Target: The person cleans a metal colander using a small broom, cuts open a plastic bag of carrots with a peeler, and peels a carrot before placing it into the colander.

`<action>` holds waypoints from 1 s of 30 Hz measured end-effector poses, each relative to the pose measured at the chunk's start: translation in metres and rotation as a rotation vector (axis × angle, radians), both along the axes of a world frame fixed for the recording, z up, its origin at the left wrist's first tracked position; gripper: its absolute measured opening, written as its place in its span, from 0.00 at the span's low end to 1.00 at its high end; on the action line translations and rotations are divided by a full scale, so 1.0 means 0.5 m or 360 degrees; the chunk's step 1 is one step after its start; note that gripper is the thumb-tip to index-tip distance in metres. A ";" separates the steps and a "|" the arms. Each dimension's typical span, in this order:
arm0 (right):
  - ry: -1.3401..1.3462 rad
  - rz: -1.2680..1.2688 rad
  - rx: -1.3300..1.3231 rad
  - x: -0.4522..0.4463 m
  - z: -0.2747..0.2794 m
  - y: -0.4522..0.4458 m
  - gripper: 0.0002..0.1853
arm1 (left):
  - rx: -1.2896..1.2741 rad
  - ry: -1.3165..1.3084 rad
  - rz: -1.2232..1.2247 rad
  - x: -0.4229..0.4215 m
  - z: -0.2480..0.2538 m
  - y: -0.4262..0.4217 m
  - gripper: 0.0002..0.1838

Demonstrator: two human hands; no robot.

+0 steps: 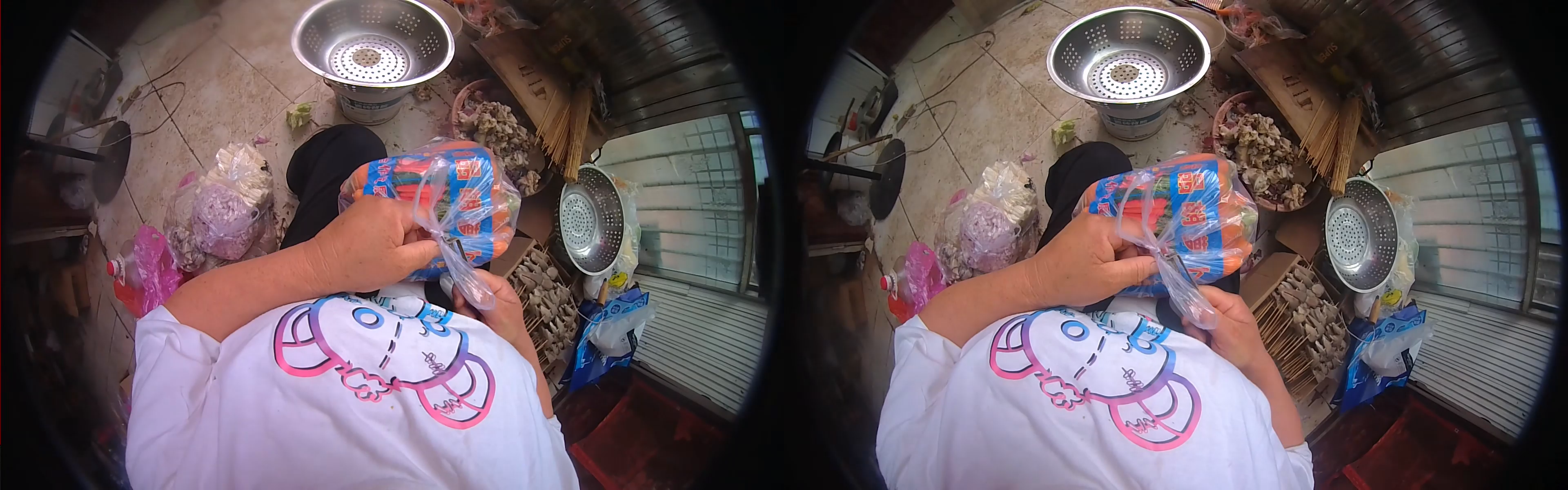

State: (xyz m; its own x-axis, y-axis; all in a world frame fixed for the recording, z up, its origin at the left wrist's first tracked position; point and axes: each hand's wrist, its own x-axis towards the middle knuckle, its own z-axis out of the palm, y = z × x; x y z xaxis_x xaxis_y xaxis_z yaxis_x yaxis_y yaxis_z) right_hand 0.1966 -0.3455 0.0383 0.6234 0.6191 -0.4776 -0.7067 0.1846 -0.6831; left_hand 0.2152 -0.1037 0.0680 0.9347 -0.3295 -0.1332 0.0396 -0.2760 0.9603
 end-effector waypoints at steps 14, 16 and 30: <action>-0.1590 0.0501 -0.1361 0.025 0.110 -0.014 0.11 | 0.0386 -0.0087 -0.0099 0.001 0.003 0.002 0.10; -0.1676 0.0465 -0.1415 0.025 0.106 -0.008 0.11 | 0.0427 -0.0118 -0.0111 0.000 0.000 0.003 0.10; -0.1726 0.0529 -0.1585 0.018 0.111 -0.006 0.07 | 0.0346 -0.0178 -0.0055 0.000 -0.008 0.001 0.09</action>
